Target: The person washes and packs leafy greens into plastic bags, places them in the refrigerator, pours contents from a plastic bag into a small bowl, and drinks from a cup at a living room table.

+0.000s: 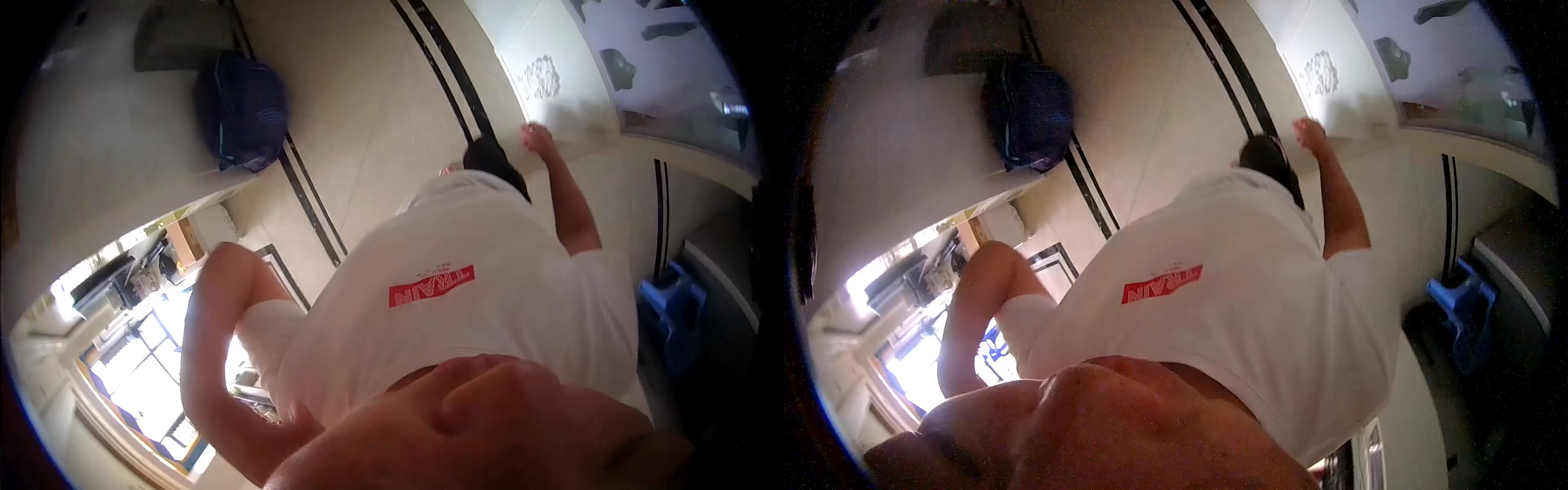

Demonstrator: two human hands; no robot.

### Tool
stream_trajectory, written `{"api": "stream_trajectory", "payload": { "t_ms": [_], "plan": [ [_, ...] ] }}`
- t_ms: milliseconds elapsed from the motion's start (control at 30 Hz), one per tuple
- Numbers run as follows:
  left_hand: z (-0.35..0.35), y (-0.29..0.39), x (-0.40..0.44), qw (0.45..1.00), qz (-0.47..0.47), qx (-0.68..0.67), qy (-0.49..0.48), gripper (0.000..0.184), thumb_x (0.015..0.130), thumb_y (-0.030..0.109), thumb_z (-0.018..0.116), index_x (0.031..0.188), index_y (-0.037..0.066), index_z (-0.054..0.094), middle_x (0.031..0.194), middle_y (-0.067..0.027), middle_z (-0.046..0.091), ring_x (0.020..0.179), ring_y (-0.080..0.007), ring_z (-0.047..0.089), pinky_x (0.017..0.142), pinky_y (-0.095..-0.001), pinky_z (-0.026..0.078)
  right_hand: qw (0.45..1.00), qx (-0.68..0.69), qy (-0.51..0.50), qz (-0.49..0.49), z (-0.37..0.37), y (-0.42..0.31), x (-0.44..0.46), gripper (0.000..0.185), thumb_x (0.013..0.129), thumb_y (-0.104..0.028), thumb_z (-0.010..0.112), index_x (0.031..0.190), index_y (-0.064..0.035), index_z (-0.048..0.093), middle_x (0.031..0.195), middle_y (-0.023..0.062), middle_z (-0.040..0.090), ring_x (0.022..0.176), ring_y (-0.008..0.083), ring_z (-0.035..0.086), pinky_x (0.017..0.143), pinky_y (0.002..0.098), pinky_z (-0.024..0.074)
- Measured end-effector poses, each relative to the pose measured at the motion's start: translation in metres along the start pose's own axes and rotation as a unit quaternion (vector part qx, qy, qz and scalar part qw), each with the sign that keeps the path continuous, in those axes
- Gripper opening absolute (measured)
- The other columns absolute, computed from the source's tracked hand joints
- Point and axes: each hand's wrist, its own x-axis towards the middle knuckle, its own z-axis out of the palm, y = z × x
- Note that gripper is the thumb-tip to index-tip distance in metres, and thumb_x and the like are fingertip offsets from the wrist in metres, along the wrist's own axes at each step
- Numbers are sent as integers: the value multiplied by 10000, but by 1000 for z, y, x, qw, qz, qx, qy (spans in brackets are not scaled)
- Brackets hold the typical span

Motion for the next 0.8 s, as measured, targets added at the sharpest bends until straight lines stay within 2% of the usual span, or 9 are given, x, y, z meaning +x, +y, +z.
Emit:
{"api": "stream_trajectory", "payload": {
  "t_ms": [67,233,367,467,533,600,633,767,800],
  "plan": [
    [-50,-4,-2,1000,-6,-7,19,460,779,327,656,1073,-7,537,834,-80,578,806,-116,551,742,-281,459,947,236,46,212,-27,-54,16,253,823,-302,567,887,-58,564,696,29,554,562,130,559,459,275,449],
    [-160,-31,6,997,-33,10,73,479,773,349,649,1078,-1,534,814,-73,564,779,-116,534,719,-280,445,935,168,-22,311,-24,-19,87,298,814,-328,573,809,-30,559,655,69,560,513,168,551,423,304,448],
    [-265,-31,2,986,-47,42,154,493,769,367,644,1082,4,531,799,-67,553,758,-115,521,700,-279,434,909,35,-173,377,-22,-27,160,436,859,-359,509,650,22,546,523,145,546,424,254,546,437,399,489],
    [-351,-19,-3,974,-58,66,211,504,766,381,640,1085,7,529,787,-63,544,742,-115,510,686,-279,425,896,-62,-293,327,-37,-46,287,440,863,-360,501,664,28,556,530,153,560,441,258,561,442,404,494],
    [-399,-10,-12,961,-58,80,259,512,764,390,637,1087,9,528,779,-60,539,732,-114,503,677,-279,420,925,-80,-218,302,-77,-98,380,448,862,-378,503,655,13,576,557,152,586,453,265,576,476,402,506],
    [-449,-3,-22,949,-59,96,295,519,762,399,635,1090,11,526,771,-57,533,721,-114,496,667,-278,414,927,-254,-267,70,-66,-75,526,390,874,-336,447,718,-2,573,595,131,577,513,248,582,530,405,505],
    [-478,-1,-29,942,-61,102,313,523,761,404,633,1091,13,526,767,-56,530,716,-114,493,662,-278,411,959,-211,-80,-170,-125,-162,548,333,857,-296,443,747,-7,565,692,125,592,656,233,600,618,401,491],
    [-596,8,-59,929,-74,110,344,538,757,422,628,1095,17,523,752,-50,519,695,-114,479,644,-278,400,967,-231,-34,-98,-158,-322,744,268,840,-286,495,843,-33,583,828,106,607,764,246,588,645,403,458],
    [-629,10,-65,930,-75,108,344,541,756,426,627,1096,18,522,748,-49,516,689,-113,476,639,-278,397,991,-115,-38,-56,-165,-364,774,250,845,-268,496,887,-39,589,861,105,609,778,250,587,648,394,462]
  ]
}}
